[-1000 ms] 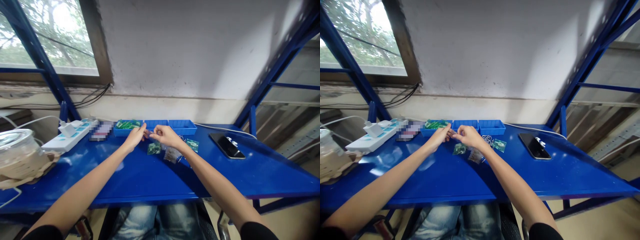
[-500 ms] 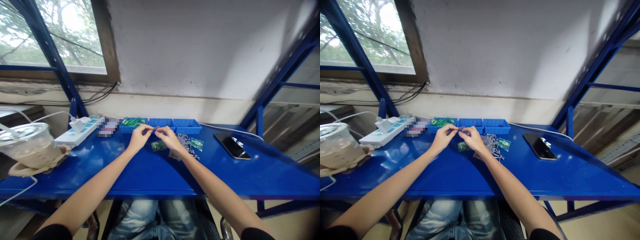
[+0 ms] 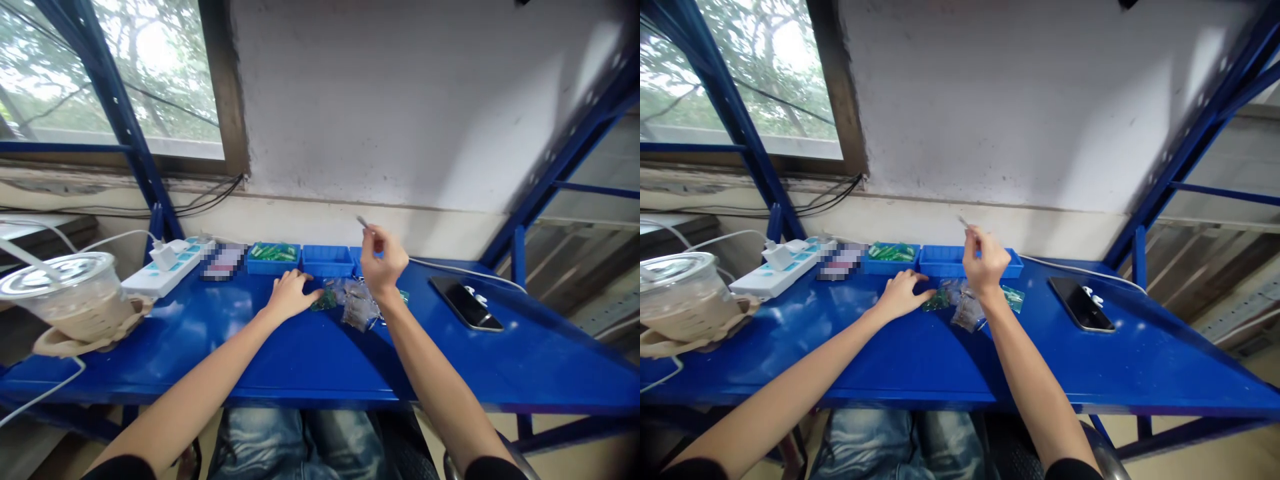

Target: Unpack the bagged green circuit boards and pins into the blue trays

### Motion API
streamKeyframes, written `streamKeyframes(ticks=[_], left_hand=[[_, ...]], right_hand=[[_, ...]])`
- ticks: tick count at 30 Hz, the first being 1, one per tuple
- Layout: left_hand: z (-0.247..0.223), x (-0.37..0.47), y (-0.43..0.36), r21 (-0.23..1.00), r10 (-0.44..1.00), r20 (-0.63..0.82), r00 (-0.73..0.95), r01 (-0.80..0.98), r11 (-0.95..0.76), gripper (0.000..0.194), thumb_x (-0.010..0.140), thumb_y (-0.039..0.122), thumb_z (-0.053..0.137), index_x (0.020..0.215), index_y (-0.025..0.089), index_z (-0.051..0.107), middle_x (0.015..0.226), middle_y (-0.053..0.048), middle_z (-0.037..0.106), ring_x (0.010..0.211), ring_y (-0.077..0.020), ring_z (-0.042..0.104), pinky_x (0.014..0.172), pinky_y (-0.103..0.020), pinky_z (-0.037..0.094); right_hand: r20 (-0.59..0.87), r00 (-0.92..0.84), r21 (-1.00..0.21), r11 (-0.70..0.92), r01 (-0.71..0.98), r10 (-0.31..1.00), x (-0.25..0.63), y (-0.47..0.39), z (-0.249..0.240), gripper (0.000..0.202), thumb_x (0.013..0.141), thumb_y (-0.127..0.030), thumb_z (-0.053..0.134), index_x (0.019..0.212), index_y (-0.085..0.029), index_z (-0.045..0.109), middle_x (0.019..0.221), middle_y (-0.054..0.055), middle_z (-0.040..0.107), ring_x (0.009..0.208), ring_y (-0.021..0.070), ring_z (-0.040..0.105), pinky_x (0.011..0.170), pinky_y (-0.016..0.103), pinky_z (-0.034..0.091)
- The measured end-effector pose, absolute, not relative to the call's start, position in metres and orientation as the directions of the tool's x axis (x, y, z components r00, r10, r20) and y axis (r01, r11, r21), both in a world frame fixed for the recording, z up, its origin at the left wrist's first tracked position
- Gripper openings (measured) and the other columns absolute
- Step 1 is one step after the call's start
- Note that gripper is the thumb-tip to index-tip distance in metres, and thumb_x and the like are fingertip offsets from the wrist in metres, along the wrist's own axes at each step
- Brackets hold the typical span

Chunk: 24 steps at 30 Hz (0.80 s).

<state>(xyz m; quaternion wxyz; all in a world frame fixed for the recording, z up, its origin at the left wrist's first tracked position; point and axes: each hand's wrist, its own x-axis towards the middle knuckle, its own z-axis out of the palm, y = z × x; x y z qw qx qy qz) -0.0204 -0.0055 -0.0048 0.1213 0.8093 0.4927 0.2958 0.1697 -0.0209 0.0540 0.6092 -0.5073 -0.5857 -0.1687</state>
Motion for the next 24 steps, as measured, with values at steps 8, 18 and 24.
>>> streamKeyframes(ticks=[8, 18, 24], left_hand=[[-0.01, -0.017, -0.002, 0.598, 0.888, 0.226, 0.402, 0.662, -0.452, 0.02, 0.069, 0.033, 0.065, 0.081, 0.02, 0.057, 0.084, -0.003, 0.059, 0.086, -0.023, 0.053, 0.073, -0.035, 0.041], [0.008, -0.012, -0.012, 0.562, 0.641, 0.682, 0.353, 0.307, -0.768, 0.01, 0.079, 0.012, 0.054, 0.077, 0.018, 0.061, 0.086, -0.004, 0.054, 0.086, -0.0159, 0.053, 0.08, -0.031, 0.043], [0.007, -0.014, -0.011, 0.548, 0.681, 0.683, 0.264, 0.43, -0.717, 0.016, 0.073, 0.012, 0.058, 0.083, 0.022, 0.067, 0.11, -0.007, 0.046, 0.107, -0.0219, 0.043, 0.098, -0.04, 0.033]], right_hand=[[0.619, -0.035, -0.282, 0.264, 0.922, 0.785, 0.174, -0.008, 0.033, 0.025, 0.084, -0.035, 0.051, 0.096, -0.019, 0.066, 0.071, 0.006, 0.064, 0.082, 0.0215, 0.054, 0.074, 0.03, 0.037], [0.002, -0.1, -1.0, 0.004, 0.016, 0.995, 0.149, -0.018, 0.02, 0.037, 0.075, -0.047, 0.058, 0.093, -0.016, 0.058, 0.054, -0.002, 0.057, 0.044, 0.0101, 0.048, 0.046, 0.022, 0.034], [0.319, 0.156, -0.948, 0.318, 0.03, 0.935, 0.141, -0.022, 0.02, 0.027, 0.068, -0.028, 0.064, 0.091, -0.015, 0.062, 0.065, -0.001, 0.061, 0.059, 0.0121, 0.055, 0.06, 0.026, 0.044]])
